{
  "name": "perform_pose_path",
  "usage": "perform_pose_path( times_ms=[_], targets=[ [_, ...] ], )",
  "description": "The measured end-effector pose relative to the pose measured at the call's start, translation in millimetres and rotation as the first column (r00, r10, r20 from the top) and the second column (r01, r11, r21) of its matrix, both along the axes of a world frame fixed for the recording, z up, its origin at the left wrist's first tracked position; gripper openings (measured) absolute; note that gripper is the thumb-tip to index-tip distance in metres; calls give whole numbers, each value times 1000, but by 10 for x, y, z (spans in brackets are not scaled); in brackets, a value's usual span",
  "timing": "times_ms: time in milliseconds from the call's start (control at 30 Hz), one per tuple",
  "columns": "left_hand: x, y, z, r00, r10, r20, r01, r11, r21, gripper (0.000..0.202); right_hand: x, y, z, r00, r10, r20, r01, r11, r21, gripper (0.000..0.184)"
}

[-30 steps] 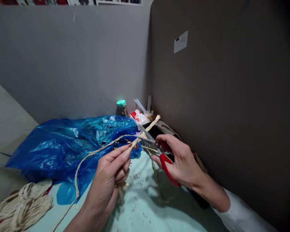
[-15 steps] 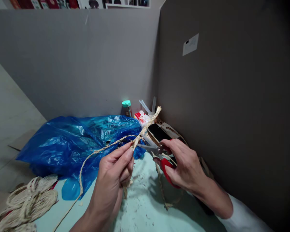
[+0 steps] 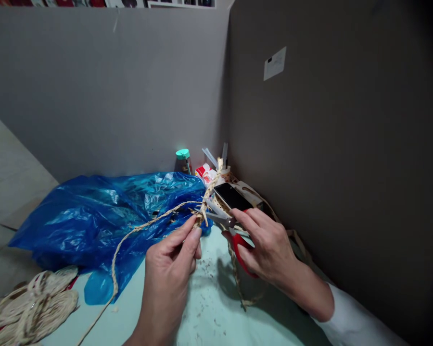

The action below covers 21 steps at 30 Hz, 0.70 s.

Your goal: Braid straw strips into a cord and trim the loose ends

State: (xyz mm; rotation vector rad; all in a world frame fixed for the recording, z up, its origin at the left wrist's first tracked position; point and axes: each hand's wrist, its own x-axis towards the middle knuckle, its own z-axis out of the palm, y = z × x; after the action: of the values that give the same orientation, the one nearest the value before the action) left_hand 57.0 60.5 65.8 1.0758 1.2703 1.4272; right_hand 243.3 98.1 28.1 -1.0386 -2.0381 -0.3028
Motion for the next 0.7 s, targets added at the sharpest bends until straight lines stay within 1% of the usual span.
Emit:
perform_pose_path(
  times_ms=[133, 233, 367, 500, 600, 700],
  targets=[
    [23, -16, 36, 999, -11, -49, 10, 1000, -9, 50, 2, 0, -3, 1000, 10, 3, -10, 999, 32, 40],
    [12, -30, 42, 999, -46, -11, 46, 998, -34, 51, 0, 2, -25, 1000, 26, 10, -27, 998, 54, 35],
    [-10, -33, 30, 993, -105, 58, 109, 991, -74, 53, 10, 12, -88, 997, 77, -7, -77, 997, 11, 28],
    [-42, -28, 36, 995, -99, 17, 100, 993, -62, 50, 42, 39, -108, 991, 130, -29, -131, 991, -35, 28],
    [-68, -25, 47, 996, -82, -44, 80, 996, -41, 48, 68, 50, -63, 997, 76, -16, -77, 996, -35, 29],
    [-74, -16, 56, 995, -34, -92, 33, 999, -22, 48, 71, 33, -2, 1000, 10, -20, -10, 1000, 2, 33]
  ],
)
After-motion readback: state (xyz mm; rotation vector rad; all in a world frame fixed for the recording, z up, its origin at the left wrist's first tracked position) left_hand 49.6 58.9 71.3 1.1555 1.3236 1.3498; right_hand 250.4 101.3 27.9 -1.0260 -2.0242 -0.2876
